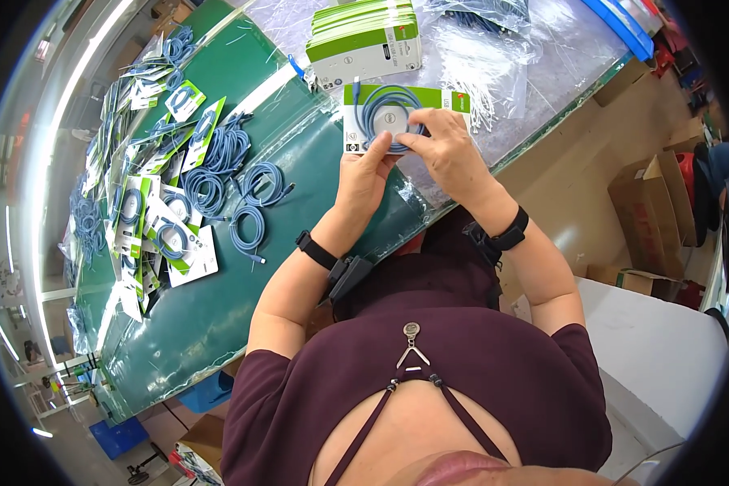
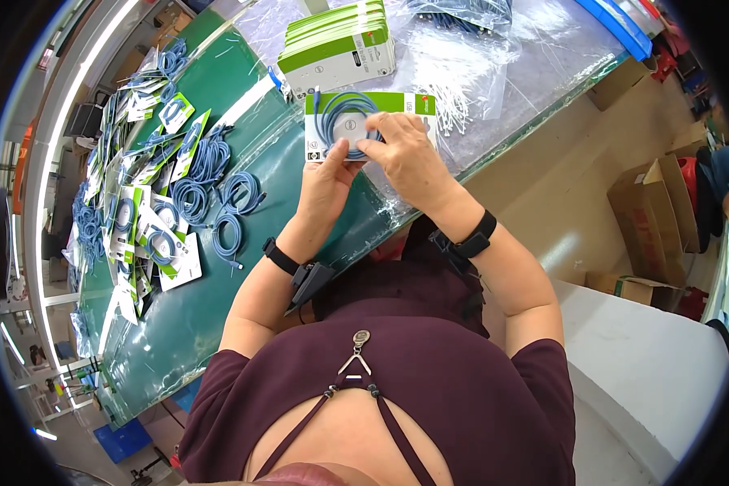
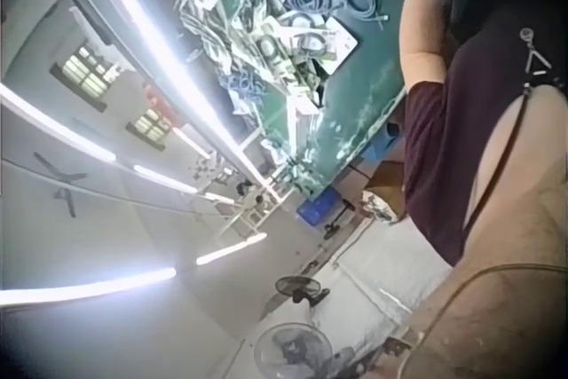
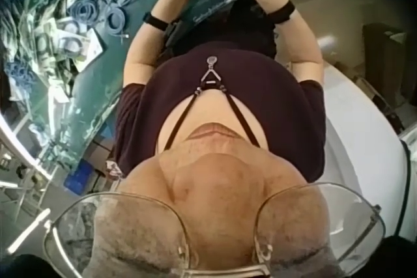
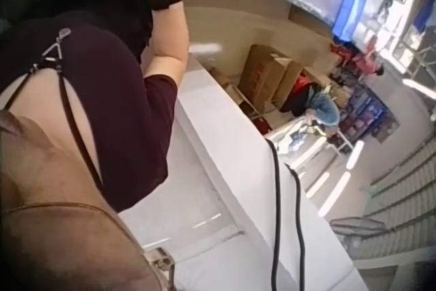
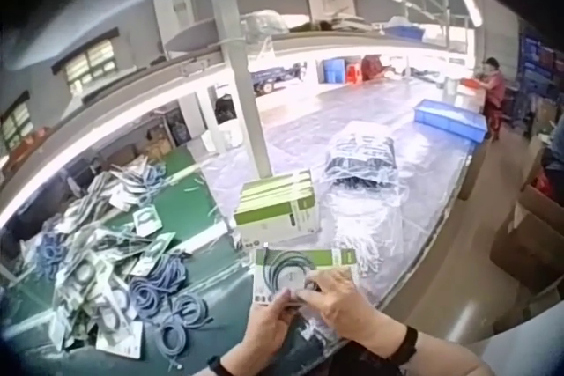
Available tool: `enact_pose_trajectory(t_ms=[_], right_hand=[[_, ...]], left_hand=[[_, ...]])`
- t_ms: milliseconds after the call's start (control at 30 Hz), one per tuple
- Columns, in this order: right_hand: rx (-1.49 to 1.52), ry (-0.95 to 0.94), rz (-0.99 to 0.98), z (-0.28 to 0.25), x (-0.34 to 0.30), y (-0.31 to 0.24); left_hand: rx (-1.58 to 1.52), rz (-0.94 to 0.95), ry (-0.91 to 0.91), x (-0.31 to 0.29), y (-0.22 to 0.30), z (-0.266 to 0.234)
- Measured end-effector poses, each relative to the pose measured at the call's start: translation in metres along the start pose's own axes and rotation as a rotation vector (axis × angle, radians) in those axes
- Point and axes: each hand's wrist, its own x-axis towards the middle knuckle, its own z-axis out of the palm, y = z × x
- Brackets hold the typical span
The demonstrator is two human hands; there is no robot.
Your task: The person packages USB cables by hand, picking up a cable and a cardboard backing, threading a plastic tie through the backing and around the cable, and pulling the tie tight. After securing the cable, the person places the finished package onto a stack on the table.
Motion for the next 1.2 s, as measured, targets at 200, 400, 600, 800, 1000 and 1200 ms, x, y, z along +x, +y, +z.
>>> enact_pose_trajectory(t_ms=[200,400,600,800,1000,1200], right_hand=[[0.122,-0.037,0.023,-0.002,-0.004,-0.006],[0.345,0.077,0.186,-0.016,0.003,0.0],[0.127,0.053,-0.199,-0.016,0.05,0.034],[0.428,-0.332,-0.116,-0.004,0.056,0.063],[0.396,-0.254,-0.067,0.009,0.042,0.058],[0.325,-0.095,-0.033,0.02,0.037,0.049]], left_hand=[[0.008,-0.028,0.061,0.0,0.006,0.0],[0.093,0.002,0.116,-0.006,0.001,-0.005],[0.25,-0.051,0.082,-0.009,-0.01,-0.009],[0.136,-0.087,0.048,-0.014,-0.009,-0.003],[0.123,-0.05,0.088,-0.02,-0.017,-0.003],[0.115,-0.028,0.109,-0.02,-0.017,-0.008]])
